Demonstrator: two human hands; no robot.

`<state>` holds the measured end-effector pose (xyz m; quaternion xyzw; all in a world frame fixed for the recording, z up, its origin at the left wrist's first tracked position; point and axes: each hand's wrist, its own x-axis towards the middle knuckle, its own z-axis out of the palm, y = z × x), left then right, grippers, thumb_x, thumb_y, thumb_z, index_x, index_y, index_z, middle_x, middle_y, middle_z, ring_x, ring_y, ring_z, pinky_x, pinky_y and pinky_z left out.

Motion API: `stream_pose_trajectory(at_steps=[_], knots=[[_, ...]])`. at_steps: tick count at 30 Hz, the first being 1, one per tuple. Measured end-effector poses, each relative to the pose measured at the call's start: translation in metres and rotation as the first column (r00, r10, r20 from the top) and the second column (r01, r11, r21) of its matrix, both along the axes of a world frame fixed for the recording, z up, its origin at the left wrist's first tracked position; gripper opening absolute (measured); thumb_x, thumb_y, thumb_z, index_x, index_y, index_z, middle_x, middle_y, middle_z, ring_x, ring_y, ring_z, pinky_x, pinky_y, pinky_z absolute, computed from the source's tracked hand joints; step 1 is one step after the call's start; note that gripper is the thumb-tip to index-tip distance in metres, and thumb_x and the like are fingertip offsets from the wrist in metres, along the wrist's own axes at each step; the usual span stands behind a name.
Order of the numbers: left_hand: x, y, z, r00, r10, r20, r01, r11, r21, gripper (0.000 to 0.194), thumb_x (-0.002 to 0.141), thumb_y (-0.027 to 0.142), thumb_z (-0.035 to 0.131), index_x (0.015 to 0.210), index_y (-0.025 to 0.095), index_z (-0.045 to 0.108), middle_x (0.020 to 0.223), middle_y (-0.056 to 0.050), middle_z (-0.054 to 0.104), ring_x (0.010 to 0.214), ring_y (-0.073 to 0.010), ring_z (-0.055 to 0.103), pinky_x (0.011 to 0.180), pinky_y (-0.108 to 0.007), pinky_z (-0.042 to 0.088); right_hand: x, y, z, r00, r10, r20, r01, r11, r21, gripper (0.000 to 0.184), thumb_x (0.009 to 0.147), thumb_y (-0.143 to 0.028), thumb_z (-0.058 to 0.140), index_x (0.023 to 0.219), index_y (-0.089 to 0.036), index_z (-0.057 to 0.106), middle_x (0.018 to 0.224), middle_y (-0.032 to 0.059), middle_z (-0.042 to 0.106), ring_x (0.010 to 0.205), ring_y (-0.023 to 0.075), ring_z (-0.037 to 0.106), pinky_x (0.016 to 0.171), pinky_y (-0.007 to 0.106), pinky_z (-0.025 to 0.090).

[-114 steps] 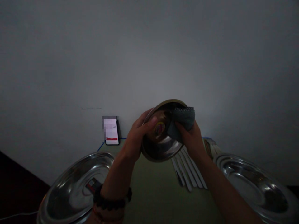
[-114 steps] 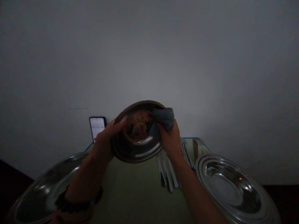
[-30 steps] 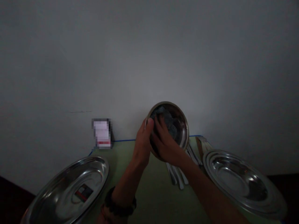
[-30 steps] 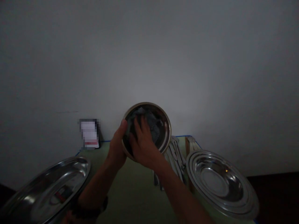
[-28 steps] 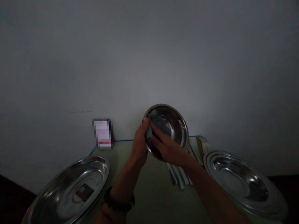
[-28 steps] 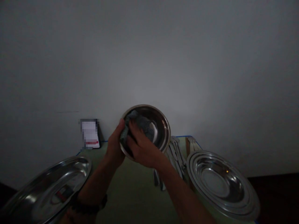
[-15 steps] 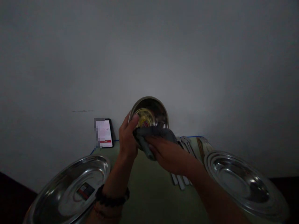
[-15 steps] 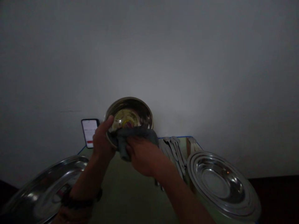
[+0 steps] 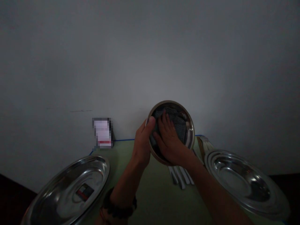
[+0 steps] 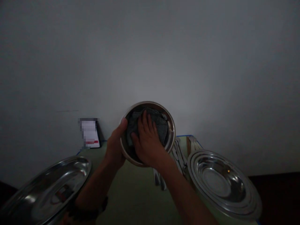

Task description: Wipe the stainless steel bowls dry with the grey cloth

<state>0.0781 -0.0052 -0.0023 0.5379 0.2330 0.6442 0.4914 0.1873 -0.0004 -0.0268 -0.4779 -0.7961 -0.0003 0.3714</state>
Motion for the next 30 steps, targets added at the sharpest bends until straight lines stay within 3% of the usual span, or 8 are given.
stream_pose_trajectory(at_steps=[3, 6, 11, 15, 18, 21, 26, 30], knots=[[-0.004, -0.001, 0.003, 0.998, 0.066, 0.013, -0.066, 0.998, 0.013, 0.034, 0.081, 0.047, 0.062, 0.101, 0.021, 0.072, 0.107, -0.002, 0.072, 0.115, -0.0234, 0.057, 0.102, -0.033, 0.041, -0.006, -0.012, 0.009, 0.968, 0.242, -0.059, -0.246, 0.967, -0.071, 0.061, 0.098, -0.036, 0.022, 0.151, -0.011, 0.006, 0.159, 0.0124, 0.005, 0.144, 0.0225, -0.009, 0.117, 0.053, 0.008], [-0.008, -0.005, 0.009, 0.993, 0.092, 0.068, -0.089, 0.995, -0.047, 0.029, 0.078, 0.045, 0.065, 0.091, 0.02, 0.072, 0.094, -0.002, 0.073, 0.106, -0.0243, 0.062, 0.094, -0.034, 0.047, -0.004, -0.024, 0.02, 0.877, 0.459, -0.138, -0.478, 0.863, -0.163, 0.057, 0.099, -0.036, 0.017, 0.151, -0.017, 0.006, 0.158, 0.0069, 0.014, 0.145, 0.0159, 0.003, 0.119, 0.044, 0.014], [-0.012, -0.01, 0.02, 0.967, 0.182, 0.179, -0.153, 0.975, -0.163, 0.024, 0.072, 0.043, 0.069, 0.076, 0.019, 0.07, 0.07, 0.001, 0.068, 0.086, -0.0213, 0.066, 0.082, -0.033, 0.052, 0.001, -0.039, 0.033, 0.815, 0.549, -0.183, -0.579, 0.785, -0.222, 0.057, 0.099, -0.041, 0.024, 0.15, -0.019, 0.013, 0.157, 0.0033, 0.02, 0.144, 0.0146, 0.018, 0.119, 0.04, 0.018], [-0.015, -0.002, 0.019, 0.911, 0.299, 0.285, -0.263, 0.952, -0.157, 0.015, 0.073, 0.035, 0.069, 0.074, 0.02, 0.071, 0.071, 0.003, 0.069, 0.087, -0.0179, 0.066, 0.084, -0.029, 0.051, -0.003, -0.049, 0.034, 0.881, 0.474, -0.006, -0.461, 0.853, -0.245, 0.055, 0.098, -0.037, 0.026, 0.147, -0.01, 0.026, 0.153, 0.0097, 0.03, 0.142, 0.0187, 0.027, 0.118, 0.041, 0.022], [-0.017, 0.004, 0.015, 0.852, 0.331, 0.406, -0.288, 0.943, -0.165, 0.013, 0.072, 0.033, 0.068, 0.075, 0.021, 0.071, 0.08, 0.003, 0.071, 0.092, -0.0176, 0.066, 0.086, -0.028, 0.051, -0.005, -0.052, 0.03, 0.949, 0.282, 0.139, -0.244, 0.941, -0.236, 0.054, 0.098, -0.037, 0.024, 0.143, -0.009, 0.036, 0.149, 0.012, 0.038, 0.14, 0.0233, 0.03, 0.118, 0.048, 0.02], [-0.017, 0.004, 0.014, 0.841, 0.296, 0.453, -0.267, 0.955, -0.129, 0.02, 0.074, 0.036, 0.067, 0.087, 0.021, 0.071, 0.093, 0.002, 0.073, 0.103, -0.0199, 0.063, 0.089, -0.03, 0.05, -0.002, -0.044, 0.022, 0.978, 0.058, 0.202, -0.03, 0.99, -0.139, 0.055, 0.098, -0.04, 0.024, 0.142, -0.011, 0.039, 0.152, 0.013, 0.03, 0.143, 0.0274, 0.021, 0.117, 0.054, 0.014], [-0.017, -0.001, 0.019, 0.894, 0.261, 0.365, -0.239, 0.965, -0.106, 0.025, 0.075, 0.039, 0.065, 0.093, 0.022, 0.071, 0.1, -0.001, 0.073, 0.111, -0.0241, 0.061, 0.092, -0.034, 0.05, 0.006, -0.016, 0.008, 0.988, -0.149, 0.049, 0.145, 0.987, 0.067, 0.057, 0.096, -0.044, 0.031, 0.142, -0.011, 0.038, 0.158, 0.0157, 0.004, 0.145, 0.0299, -0.002, 0.115, 0.056, 0.014], [-0.021, -0.002, 0.022, 0.964, 0.107, 0.244, -0.083, 0.991, -0.108, 0.027, 0.075, 0.041, 0.067, 0.093, 0.021, 0.071, 0.098, -0.003, 0.074, 0.111, -0.0275, 0.062, 0.091, -0.037, 0.051, 0.013, 0.006, 0.0, 0.973, -0.13, -0.189, 0.163, 0.972, 0.17, 0.07, 0.094, -0.036, 0.036, 0.149, -0.006, 0.005, 0.158, 0.0182, -0.011, 0.145, 0.028, -0.012, 0.116, 0.055, 0.013]])
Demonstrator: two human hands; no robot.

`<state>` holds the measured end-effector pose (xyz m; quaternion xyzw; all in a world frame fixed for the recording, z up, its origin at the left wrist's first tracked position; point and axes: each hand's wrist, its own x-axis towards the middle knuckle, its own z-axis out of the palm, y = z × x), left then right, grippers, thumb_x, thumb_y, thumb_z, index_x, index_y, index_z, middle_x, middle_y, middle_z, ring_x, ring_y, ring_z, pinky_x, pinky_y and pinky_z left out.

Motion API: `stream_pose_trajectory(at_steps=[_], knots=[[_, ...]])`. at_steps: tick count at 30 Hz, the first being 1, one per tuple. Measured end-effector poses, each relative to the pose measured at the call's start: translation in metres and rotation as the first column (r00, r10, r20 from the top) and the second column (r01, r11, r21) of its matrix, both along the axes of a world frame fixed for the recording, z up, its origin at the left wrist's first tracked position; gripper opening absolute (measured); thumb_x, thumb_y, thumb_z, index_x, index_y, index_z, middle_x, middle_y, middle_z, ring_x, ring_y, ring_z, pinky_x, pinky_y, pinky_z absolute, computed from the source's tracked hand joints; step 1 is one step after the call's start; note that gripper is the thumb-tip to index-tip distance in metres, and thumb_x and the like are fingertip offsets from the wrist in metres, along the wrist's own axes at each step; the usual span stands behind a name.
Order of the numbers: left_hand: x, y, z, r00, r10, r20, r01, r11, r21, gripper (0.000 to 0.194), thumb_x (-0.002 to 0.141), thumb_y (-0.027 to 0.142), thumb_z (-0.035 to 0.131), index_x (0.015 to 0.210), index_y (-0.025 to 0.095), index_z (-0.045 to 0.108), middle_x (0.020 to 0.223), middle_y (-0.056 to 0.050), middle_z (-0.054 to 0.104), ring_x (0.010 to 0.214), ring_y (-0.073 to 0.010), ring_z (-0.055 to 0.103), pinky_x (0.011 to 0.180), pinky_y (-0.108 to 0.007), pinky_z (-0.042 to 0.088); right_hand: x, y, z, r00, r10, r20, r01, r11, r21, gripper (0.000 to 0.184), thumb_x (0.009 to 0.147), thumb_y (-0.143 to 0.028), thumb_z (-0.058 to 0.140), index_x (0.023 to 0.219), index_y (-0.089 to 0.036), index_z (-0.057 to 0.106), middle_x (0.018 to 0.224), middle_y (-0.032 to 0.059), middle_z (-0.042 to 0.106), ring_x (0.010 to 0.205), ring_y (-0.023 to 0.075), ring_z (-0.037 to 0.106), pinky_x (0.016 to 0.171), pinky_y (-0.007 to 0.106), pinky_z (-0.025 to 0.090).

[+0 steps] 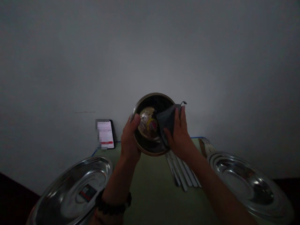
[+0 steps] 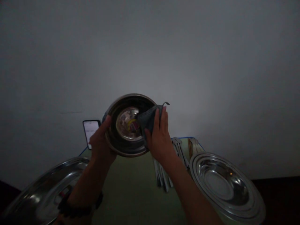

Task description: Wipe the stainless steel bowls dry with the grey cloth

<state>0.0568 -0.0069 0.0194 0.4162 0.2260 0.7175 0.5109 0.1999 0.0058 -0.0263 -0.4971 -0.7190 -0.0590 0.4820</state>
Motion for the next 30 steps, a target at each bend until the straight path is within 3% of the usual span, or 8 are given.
stream_pose_trajectory(at_steps=[3, 6, 9, 14, 20, 23, 26, 30], knots=[[-0.001, 0.0, 0.0, 0.996, -0.085, -0.039, 0.084, 0.996, -0.017, 0.033, 0.076, 0.042, 0.064, 0.099, 0.019, 0.069, 0.101, -0.005, 0.074, 0.109, -0.0292, 0.063, 0.09, -0.041, 0.052, 0.007, 0.008, 0.0, 0.987, 0.008, -0.161, -0.003, 1.0, 0.03, 0.076, 0.091, -0.033, 0.038, 0.149, -0.009, -0.007, 0.158, 0.021, 0.003, 0.146, 0.0278, 0.006, 0.114, 0.055, 0.021], [0.0, -0.001, -0.001, 0.989, -0.136, -0.051, 0.135, 0.991, -0.027, 0.037, 0.076, 0.042, 0.063, 0.105, 0.018, 0.068, 0.105, -0.007, 0.073, 0.107, -0.0305, 0.064, 0.092, -0.043, 0.051, 0.016, 0.008, 0.005, 0.962, -0.094, -0.258, 0.088, 0.995, -0.036, 0.072, 0.084, -0.034, 0.05, 0.144, -0.009, 0.02, 0.143, 0.0237, 0.04, 0.132, 0.032, 0.04, 0.105, 0.053, 0.036], [0.0, -0.002, -0.003, 0.97, -0.224, -0.093, 0.223, 0.975, -0.024, 0.04, 0.077, 0.041, 0.064, 0.11, 0.019, 0.067, 0.109, -0.008, 0.072, 0.108, -0.0321, 0.064, 0.093, -0.044, 0.05, 0.027, 0.003, 0.013, 0.948, -0.198, -0.251, 0.174, 0.978, -0.116, 0.049, 0.077, -0.036, 0.058, 0.119, -0.014, 0.047, 0.11, 0.0168, 0.064, 0.099, 0.0309, 0.061, 0.084, 0.046, 0.048], [-0.011, -0.002, -0.004, 0.902, -0.357, -0.243, 0.354, 0.933, -0.059, 0.04, 0.077, 0.036, 0.065, 0.112, 0.018, 0.068, 0.105, -0.01, 0.073, 0.104, -0.0333, 0.065, 0.09, -0.045, 0.051, 0.036, -0.007, 0.021, 0.958, -0.274, -0.083, 0.26, 0.955, -0.146, 0.023, 0.079, -0.041, 0.055, 0.087, -0.022, 0.045, 0.078, 0.0063, 0.06, 0.071, 0.024, 0.057, 0.061, 0.033, 0.042], [-0.032, -0.002, -0.003, 0.769, -0.509, -0.388, 0.476, 0.86, -0.184, 0.034, 0.08, 0.033, 0.062, 0.109, 0.018, 0.07, 0.09, -0.009, 0.075, 0.093, -0.0296, 0.069, 0.082, -0.041, 0.054, 0.021, -0.012, 0.018, 0.975, -0.212, 0.069, 0.213, 0.977, -0.019, 0.009, 0.084, -0.031, 0.045, 0.086, -0.022, 0.043, 0.082, 0.0077, 0.055, 0.077, 0.0237, 0.052, 0.063, 0.033, 0.039], [-0.031, 0.001, -0.005, 0.72, -0.558, -0.413, 0.512, 0.828, -0.228, 0.035, 0.079, 0.035, 0.062, 0.108, 0.018, 0.07, 0.086, -0.011, 0.075, 0.086, -0.0302, 0.07, 0.076, -0.042, 0.054, 0.017, -0.01, 0.015, 0.989, -0.114, 0.096, 0.119, 0.991, -0.054, 0.008, 0.084, -0.03, 0.044, 0.087, -0.022, 0.045, 0.083, 0.0074, 0.057, 0.076, 0.0234, 0.053, 0.063, 0.034, 0.04], [-0.024, 0.006, -0.009, 0.767, -0.502, -0.4, 0.462, 0.864, -0.198, 0.038, 0.077, 0.033, 0.065, 0.112, 0.019, 0.067, 0.104, -0.012, 0.072, 0.103, -0.0324, 0.065, 0.089, -0.046, 0.05, 0.022, -0.003, 0.01, 0.998, -0.065, -0.014, 0.064, 0.996, -0.067, 0.017, 0.084, -0.029, 0.044, 0.099, -0.021, 0.045, 0.092, 0.0094, 0.059, 0.081, 0.024, 0.057, 0.069, 0.036, 0.043], [-0.01, 0.006, -0.013, 0.929, -0.239, -0.283, 0.263, 0.963, 0.05, 0.049, 0.076, 0.033, 0.067, 0.123, 0.026, 0.056, 0.138, -0.008, 0.054, 0.125, -0.0305, 0.05, 0.1, -0.043, 0.043, 0.033, 0.01, 0.005, 0.928, -0.159, -0.337, 0.143, 0.987, -0.071, 0.026, 0.081, -0.032, 0.046, 0.103, -0.019, 0.04, 0.101, 0.0135, 0.057, 0.093, 0.0262, 0.057, 0.079, 0.041, 0.044]])
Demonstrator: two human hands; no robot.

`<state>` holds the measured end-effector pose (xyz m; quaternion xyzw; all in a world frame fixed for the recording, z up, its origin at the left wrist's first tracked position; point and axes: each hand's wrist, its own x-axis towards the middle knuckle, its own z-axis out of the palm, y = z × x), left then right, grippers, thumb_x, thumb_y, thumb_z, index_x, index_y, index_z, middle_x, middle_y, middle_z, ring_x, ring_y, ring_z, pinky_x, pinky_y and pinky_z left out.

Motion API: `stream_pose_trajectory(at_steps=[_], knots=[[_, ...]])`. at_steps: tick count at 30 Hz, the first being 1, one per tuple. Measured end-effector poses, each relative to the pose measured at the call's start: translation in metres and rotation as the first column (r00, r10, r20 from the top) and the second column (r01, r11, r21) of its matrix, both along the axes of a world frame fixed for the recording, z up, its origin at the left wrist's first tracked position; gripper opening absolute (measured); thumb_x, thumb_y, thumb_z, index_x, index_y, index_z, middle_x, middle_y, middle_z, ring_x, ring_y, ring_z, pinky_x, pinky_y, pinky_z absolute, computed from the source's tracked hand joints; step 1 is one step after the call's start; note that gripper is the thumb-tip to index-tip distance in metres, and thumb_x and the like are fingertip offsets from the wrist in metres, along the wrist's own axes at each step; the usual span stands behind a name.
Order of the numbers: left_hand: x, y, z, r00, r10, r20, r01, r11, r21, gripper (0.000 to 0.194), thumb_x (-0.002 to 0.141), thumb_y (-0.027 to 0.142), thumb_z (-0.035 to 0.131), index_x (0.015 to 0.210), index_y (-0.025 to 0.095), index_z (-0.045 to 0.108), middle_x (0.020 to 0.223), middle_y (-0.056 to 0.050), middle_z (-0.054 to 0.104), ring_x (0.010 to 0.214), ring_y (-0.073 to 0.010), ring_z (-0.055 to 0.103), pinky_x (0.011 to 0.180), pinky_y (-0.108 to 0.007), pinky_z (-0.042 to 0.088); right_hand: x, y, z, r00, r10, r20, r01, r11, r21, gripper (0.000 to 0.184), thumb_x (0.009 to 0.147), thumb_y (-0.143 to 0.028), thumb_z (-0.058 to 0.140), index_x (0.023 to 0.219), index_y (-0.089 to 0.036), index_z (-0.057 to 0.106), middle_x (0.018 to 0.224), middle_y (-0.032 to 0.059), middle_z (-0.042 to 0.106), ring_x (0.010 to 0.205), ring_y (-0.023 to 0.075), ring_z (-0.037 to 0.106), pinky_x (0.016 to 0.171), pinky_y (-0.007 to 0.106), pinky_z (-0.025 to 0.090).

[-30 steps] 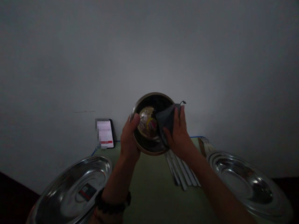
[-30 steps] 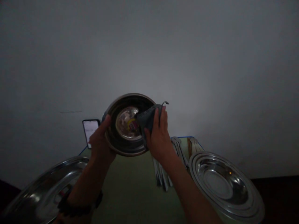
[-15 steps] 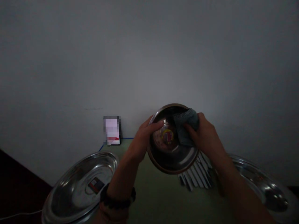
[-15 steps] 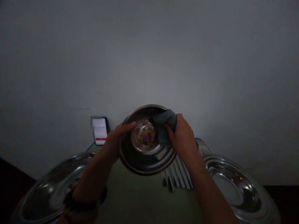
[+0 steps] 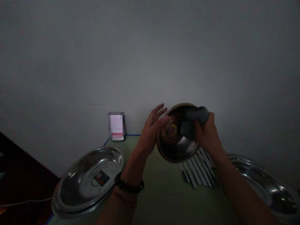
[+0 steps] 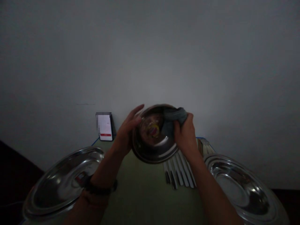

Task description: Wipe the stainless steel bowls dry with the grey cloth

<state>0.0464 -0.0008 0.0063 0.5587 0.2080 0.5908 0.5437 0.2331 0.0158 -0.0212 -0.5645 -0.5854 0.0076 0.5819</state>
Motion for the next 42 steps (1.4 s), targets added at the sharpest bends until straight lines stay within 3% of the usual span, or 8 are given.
stream_pose_trajectory(at_steps=[5, 9, 16, 22, 29, 33, 37, 42], knots=[[0.018, -0.012, 0.001, 0.96, 0.278, 0.021, -0.267, 0.893, 0.362, 0.053, 0.081, 0.023, 0.065, 0.131, 0.031, 0.05, 0.139, -0.001, 0.052, 0.128, -0.0243, 0.048, 0.107, -0.034, 0.035, -0.003, 0.003, 0.003, 0.964, -0.072, -0.257, 0.056, 0.996, -0.068, 0.024, 0.08, -0.038, 0.046, 0.091, -0.022, 0.033, 0.098, 0.0146, 0.055, 0.095, 0.0275, 0.055, 0.082, 0.043, 0.043], [0.012, -0.005, 0.0, 0.828, 0.559, 0.041, -0.522, 0.743, 0.42, 0.039, 0.088, 0.024, 0.054, 0.127, 0.028, 0.054, 0.133, -0.001, 0.057, 0.128, -0.021, 0.046, 0.111, -0.032, 0.028, -0.011, -0.005, 0.008, 0.981, -0.05, -0.188, 0.045, 0.999, -0.029, 0.018, 0.081, -0.037, 0.043, 0.088, -0.024, 0.032, 0.093, 0.0128, 0.056, 0.088, 0.0268, 0.056, 0.078, 0.042, 0.043], [-0.026, 0.013, 0.003, 0.814, 0.411, -0.411, -0.283, 0.898, 0.337, 0.041, 0.081, 0.02, 0.055, 0.123, 0.021, 0.057, 0.114, -0.006, 0.067, 0.105, -0.0245, 0.061, 0.097, -0.045, 0.044, -0.004, -0.012, 0.014, 0.992, -0.02, 0.124, 0.017, 1.0, 0.019, 0.016, 0.084, -0.035, 0.041, 0.093, -0.022, 0.038, 0.087, 0.0101, 0.057, 0.078, 0.0265, 0.056, 0.067, 0.038, 0.041], [-0.029, 0.001, 0.014, 0.721, 0.222, -0.656, 0.04, 0.932, 0.36, 0.03, 0.082, 0.017, 0.053, 0.108, 0.022, 0.066, 0.108, -0.004, 0.07, 0.102, -0.0233, 0.063, 0.094, -0.041, 0.046, -0.007, -0.019, 0.013, 0.893, 0.297, 0.339, -0.245, 0.951, -0.189, 0.017, 0.082, -0.03, 0.046, 0.095, -0.022, 0.041, 0.086, 0.0073, 0.058, 0.076, 0.0244, 0.056, 0.067, 0.036, 0.039], [-0.024, 0.001, 0.014, 0.868, 0.346, -0.355, -0.198, 0.899, 0.392, 0.046, 0.079, 0.031, 0.067, 0.123, 0.022, 0.055, 0.119, -0.006, 0.066, 0.107, -0.0244, 0.061, 0.096, -0.041, 0.047, -0.006, -0.004, 0.006, 0.982, 0.152, -0.112, -0.153, 0.988, 0.0, 0.023, 0.08, -0.04, 0.05, 0.091, -0.023, 0.04, 0.083, 0.0037, 0.056, 0.08, 0.0224, 0.055, 0.071, 0.036, 0.042], [-0.016, 0.002, 0.009, 0.918, 0.366, -0.152, -0.27, 0.859, 0.435, 0.052, 0.08, 0.028, 0.066, 0.129, 0.024, 0.049, 0.129, -0.005, 0.06, 0.119, -0.0236, 0.054, 0.102, -0.037, 0.043, -0.014, 0.0, 0.001, 0.89, 0.105, -0.444, -0.102, 0.994, 0.032, 0.03, 0.08, -0.049, 0.049, 0.093, -0.023, 0.04, 0.094, 0.0055, 0.055, 0.092, 0.0234, 0.055, 0.081, 0.038, 0.042], [-0.013, 0.001, 0.007, 0.865, 0.5, -0.043, -0.419, 0.768, 0.484, 0.05, 0.079, 0.017, 0.062, 0.126, 0.024, 0.048, 0.125, -0.002, 0.061, 0.119, -0.021, 0.054, 0.105, -0.036, 0.039, -0.022, -0.008, 0.007, 0.924, 0.11, -0.366, -0.1, 0.994, 0.047, 0.027, 0.08, -0.044, 0.05, 0.09, -0.024, 0.036, 0.088, 0.0048, 0.057, 0.087, 0.0226, 0.055, 0.075, 0.035, 0.042], [-0.03, 0.0, 0.015, 0.867, 0.358, -0.348, -0.208, 0.892, 0.401, 0.054, 0.063, 0.004, 0.052, 0.114, 0.022, 0.058, 0.108, -0.001, 0.068, 0.1, -0.0219, 0.062, 0.09, -0.036, 0.048, -0.014, -0.017, 0.016, 0.994, 0.04, -0.101, -0.043, 0.999, -0.031, 0.022, 0.079, -0.038, 0.051, 0.086, -0.025, 0.035, 0.077, 0.0026, 0.055, 0.072, 0.0221, 0.054, 0.062, 0.032, 0.037]])
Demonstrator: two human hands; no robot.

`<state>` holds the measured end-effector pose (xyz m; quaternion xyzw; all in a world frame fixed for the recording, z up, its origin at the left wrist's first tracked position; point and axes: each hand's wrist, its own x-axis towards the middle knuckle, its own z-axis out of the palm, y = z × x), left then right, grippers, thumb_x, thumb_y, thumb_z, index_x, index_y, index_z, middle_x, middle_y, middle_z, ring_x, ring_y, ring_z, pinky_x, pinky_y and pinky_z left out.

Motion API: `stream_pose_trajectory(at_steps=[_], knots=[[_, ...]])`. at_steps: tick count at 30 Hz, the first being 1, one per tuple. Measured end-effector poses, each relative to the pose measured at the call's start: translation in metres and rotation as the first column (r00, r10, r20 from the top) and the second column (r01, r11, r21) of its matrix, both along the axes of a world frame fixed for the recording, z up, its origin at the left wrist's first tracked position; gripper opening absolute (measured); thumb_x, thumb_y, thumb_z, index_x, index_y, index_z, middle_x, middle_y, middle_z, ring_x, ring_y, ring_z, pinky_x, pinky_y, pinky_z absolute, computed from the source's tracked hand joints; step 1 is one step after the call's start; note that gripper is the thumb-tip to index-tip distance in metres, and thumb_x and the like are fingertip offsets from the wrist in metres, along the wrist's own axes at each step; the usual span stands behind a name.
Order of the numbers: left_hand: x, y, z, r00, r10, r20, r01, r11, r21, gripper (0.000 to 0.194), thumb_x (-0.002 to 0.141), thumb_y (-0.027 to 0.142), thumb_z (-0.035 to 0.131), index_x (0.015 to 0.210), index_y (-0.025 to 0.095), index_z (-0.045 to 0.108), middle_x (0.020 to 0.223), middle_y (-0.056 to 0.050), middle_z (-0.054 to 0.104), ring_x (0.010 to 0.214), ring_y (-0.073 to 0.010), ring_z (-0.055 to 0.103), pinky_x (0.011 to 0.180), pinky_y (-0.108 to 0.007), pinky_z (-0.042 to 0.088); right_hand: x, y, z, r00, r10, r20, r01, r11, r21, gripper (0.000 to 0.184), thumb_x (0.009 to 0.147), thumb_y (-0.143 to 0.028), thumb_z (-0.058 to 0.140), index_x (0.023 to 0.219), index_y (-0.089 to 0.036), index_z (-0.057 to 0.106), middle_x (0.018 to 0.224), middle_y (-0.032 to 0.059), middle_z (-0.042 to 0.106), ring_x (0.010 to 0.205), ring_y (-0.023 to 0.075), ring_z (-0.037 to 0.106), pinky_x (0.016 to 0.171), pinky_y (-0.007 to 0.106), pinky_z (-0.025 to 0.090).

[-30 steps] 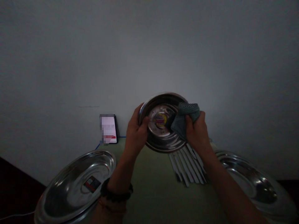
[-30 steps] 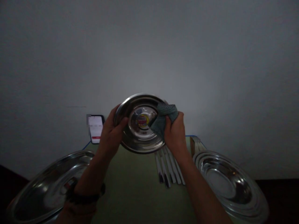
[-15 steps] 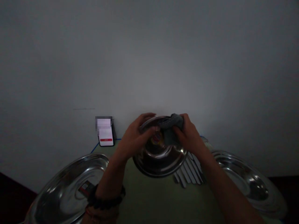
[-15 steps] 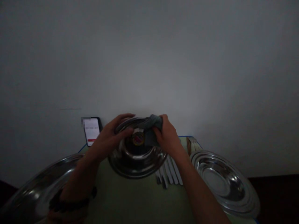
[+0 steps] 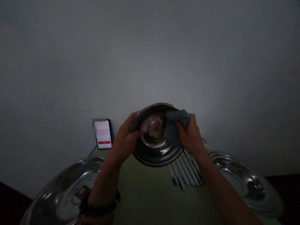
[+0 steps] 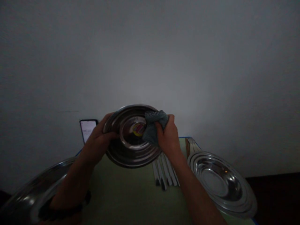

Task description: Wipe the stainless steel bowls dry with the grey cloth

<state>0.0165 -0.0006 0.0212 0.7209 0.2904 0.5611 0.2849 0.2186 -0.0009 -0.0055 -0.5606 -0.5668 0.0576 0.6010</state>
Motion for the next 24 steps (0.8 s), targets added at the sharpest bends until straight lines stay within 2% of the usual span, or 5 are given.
stream_pose_trajectory(at_steps=[8, 11, 14, 18, 24], knots=[[-0.01, -0.007, 0.011, 0.943, -0.228, -0.242, 0.175, 0.959, -0.224, 0.039, 0.066, 0.008, 0.051, 0.1, 0.022, 0.067, 0.092, 0.0, 0.07, 0.089, -0.0209, 0.063, 0.081, -0.034, 0.05, -0.006, -0.012, 0.002, 0.948, 0.147, 0.281, -0.118, 0.986, -0.119, 0.02, 0.078, -0.031, 0.056, 0.087, -0.024, 0.04, 0.077, 0.0008, 0.054, 0.068, 0.0187, 0.051, 0.06, 0.03, 0.032], [-0.005, -0.003, 0.006, 0.971, -0.156, -0.183, 0.127, 0.979, -0.16, 0.037, 0.074, 0.014, 0.056, 0.108, 0.023, 0.067, 0.103, -0.002, 0.07, 0.099, -0.022, 0.062, 0.09, -0.037, 0.048, -0.002, -0.007, 0.002, 0.972, 0.155, 0.175, -0.145, 0.987, -0.069, 0.021, 0.076, -0.03, 0.059, 0.087, -0.023, 0.042, 0.075, -0.0003, 0.054, 0.069, 0.0182, 0.051, 0.062, 0.03, 0.036], [0.002, 0.003, -0.002, 0.997, -0.001, 0.075, 0.005, 0.999, -0.045, 0.045, 0.076, 0.02, 0.061, 0.121, 0.025, 0.06, 0.118, -0.003, 0.067, 0.109, -0.024, 0.06, 0.097, -0.04, 0.046, 0.001, 0.003, -0.004, 0.989, 0.117, -0.086, -0.115, 0.993, 0.027, 0.023, 0.075, -0.036, 0.059, 0.087, -0.023, 0.043, 0.079, 0.0007, 0.056, 0.075, 0.0198, 0.054, 0.065, 0.032, 0.041], [0.011, 0.007, -0.012, 0.965, 0.045, 0.258, -0.064, 0.996, 0.065, 0.056, 0.072, 0.022, 0.069, 0.126, 0.025, 0.053, 0.124, -0.003, 0.063, 0.117, -0.0246, 0.056, 0.104, -0.041, 0.041, -0.004, 0.011, -0.013, 0.911, 0.161, -0.379, -0.136, 0.987, 0.09, 0.03, 0.079, -0.045, 0.056, 0.095, -0.023, 0.044, 0.09, 0.0029, 0.06, 0.087, 0.0212, 0.057, 0.073, 0.036, 0.046], [0.006, 0.007, -0.009, 0.976, 0.07, 0.208, -0.1, 0.985, 0.14, 0.064, 0.068, 0.004, 0.057, 0.126, 0.028, 0.05, 0.123, 0.0, 0.063, 0.117, -0.0226, 0.056, 0.104, -0.04, 0.042, -0.006, 0.004, -0.004, 0.958, 0.078, -0.274, -0.061, 0.996, 0.068, 0.03, 0.072, -0.041, 0.064, 0.087, -0.023, 0.044, 0.084, 0.002, 0.059, 0.081, 0.0211, 0.056, 0.071, 0.036, 0.045]])
